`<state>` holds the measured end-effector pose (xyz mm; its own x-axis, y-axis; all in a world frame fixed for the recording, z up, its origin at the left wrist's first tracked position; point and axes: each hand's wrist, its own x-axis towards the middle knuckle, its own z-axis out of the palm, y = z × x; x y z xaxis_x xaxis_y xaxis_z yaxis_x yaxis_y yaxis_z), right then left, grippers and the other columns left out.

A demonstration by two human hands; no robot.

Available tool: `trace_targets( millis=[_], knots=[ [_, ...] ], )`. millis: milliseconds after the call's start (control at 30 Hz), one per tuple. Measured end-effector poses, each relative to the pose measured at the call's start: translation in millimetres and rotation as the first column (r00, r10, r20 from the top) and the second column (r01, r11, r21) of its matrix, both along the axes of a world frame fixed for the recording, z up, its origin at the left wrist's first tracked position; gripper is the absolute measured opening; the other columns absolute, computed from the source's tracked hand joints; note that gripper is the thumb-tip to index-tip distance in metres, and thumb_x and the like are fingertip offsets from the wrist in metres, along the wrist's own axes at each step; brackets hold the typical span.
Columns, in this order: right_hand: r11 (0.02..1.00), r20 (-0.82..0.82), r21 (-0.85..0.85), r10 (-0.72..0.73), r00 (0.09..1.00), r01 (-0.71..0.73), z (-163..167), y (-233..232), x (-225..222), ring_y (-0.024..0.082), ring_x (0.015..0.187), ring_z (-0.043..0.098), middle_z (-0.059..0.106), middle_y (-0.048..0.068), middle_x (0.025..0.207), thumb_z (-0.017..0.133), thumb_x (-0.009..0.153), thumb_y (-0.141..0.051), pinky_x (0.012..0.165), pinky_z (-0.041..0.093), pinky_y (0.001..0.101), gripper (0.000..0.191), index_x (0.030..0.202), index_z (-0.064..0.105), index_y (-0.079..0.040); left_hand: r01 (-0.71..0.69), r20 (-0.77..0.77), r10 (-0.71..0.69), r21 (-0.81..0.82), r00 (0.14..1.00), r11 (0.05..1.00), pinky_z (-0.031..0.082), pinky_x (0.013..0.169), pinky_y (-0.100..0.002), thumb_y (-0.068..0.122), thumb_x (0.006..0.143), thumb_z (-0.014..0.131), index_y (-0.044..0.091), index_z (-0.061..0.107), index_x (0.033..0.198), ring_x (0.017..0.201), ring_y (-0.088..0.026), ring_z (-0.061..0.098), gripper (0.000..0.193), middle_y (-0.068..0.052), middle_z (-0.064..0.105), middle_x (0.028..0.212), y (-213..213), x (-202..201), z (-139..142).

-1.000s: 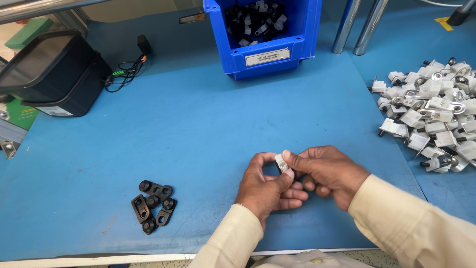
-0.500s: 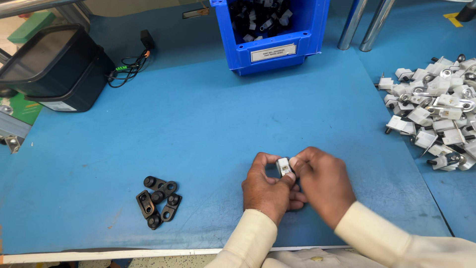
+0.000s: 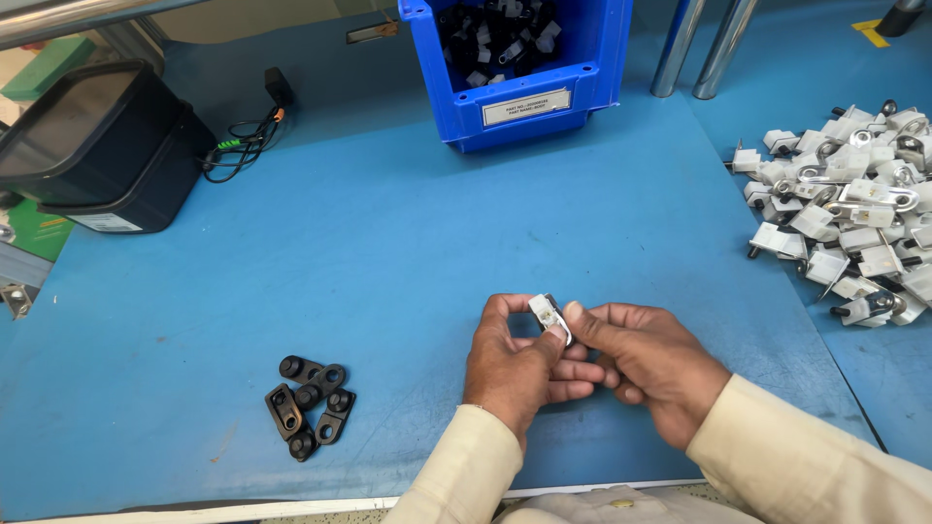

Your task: The person repeatedly picks a black plastic housing and a white electrical component, aligns them, and presses them together to form an assembled unit. The person places the assembled units into a blue bin. The person then picks up a plastic bag containing black components.

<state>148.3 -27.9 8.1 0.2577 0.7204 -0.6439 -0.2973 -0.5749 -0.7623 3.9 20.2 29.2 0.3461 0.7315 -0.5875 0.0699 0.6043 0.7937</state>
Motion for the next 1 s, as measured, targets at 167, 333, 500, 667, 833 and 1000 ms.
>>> trace_targets(
  millis=[167,333,500,667,833,1000],
  knots=[
    [0.996,-0.059,0.005,-0.089,0.994,0.089,-6,7,-4,0.008,0.051,0.044,0.064,0.003,0.069,0.073,0.09,-0.029,0.042,0.029,0.0248,0.026,0.086,0.069,-0.003,-0.025,-0.066,0.033,0.121,0.997,0.992,0.064,0.05,-0.033,0.002,0.095,0.06,0.009,0.047,0.127,0.061,-0.022,0.075,0.034,-0.014,0.071,0.081,-2,9,-1],
    [0.989,0.016,0.019,-0.144,0.989,0.144,-5,4,-18,0.008,0.05,0.041,0.059,0.002,0.067,0.064,0.094,-0.032,0.042,0.029,0.0261,0.031,0.088,0.072,-0.003,-0.083,-0.136,0.095,0.092,0.986,0.992,0.061,0.046,-0.033,0.004,0.094,0.062,0.013,0.049,0.125,0.056,-0.02,0.072,0.035,-0.012,0.07,0.08,-5,9,-1],
    [0.999,0.09,-0.005,-0.042,0.995,0.043,3,1,-17,0.009,0.05,0.042,0.061,0.003,0.067,0.07,0.097,-0.037,0.043,0.029,0.0261,0.035,0.088,0.072,-0.003,-0.073,-0.169,0.086,0.081,0.982,0.994,0.061,0.045,-0.032,0.005,0.095,0.063,0.012,0.048,0.124,0.055,-0.019,0.072,0.034,-0.012,0.07,0.08,-6,9,2],
    [0.986,0.003,0.094,-0.142,0.99,0.141,-1,4,-24,0.01,0.049,0.044,0.06,0.004,0.068,0.066,0.096,-0.028,0.044,0.038,0.0261,0.03,0.091,0.069,0.001,-0.115,-0.18,0.136,0.12,0.974,0.986,0.059,0.044,-0.032,0.006,0.095,0.063,0.012,0.049,0.124,0.054,-0.019,0.071,0.033,-0.013,0.072,0.078,-11,15,4],
    [0.992,0.039,0.081,-0.096,0.995,0.093,3,5,-16,0.009,0.047,0.039,0.064,0.001,0.066,0.062,0.098,-0.039,0.041,0.03,0.0265,0.039,0.093,0.073,-0.001,-0.167,-0.141,0.179,0.09,0.974,0.982,0.06,0.046,-0.031,0.007,0.098,0.061,0.013,0.046,0.123,0.056,-0.02,0.072,0.029,-0.012,0.072,0.079,-10,15,6],
    [1.0,0.12,0.003,0.018,0.993,-0.018,7,2,-14,0.008,0.05,0.043,0.064,0.004,0.066,0.071,0.093,-0.033,0.043,0.031,0.0252,0.03,0.094,0.076,-0.004,-0.173,-0.135,0.183,0.082,0.974,0.982,0.062,0.049,-0.031,0.002,0.096,0.057,0.012,0.043,0.123,0.059,-0.019,0.074,0.032,-0.012,0.071,0.084,-9,16,7]
  ],
)
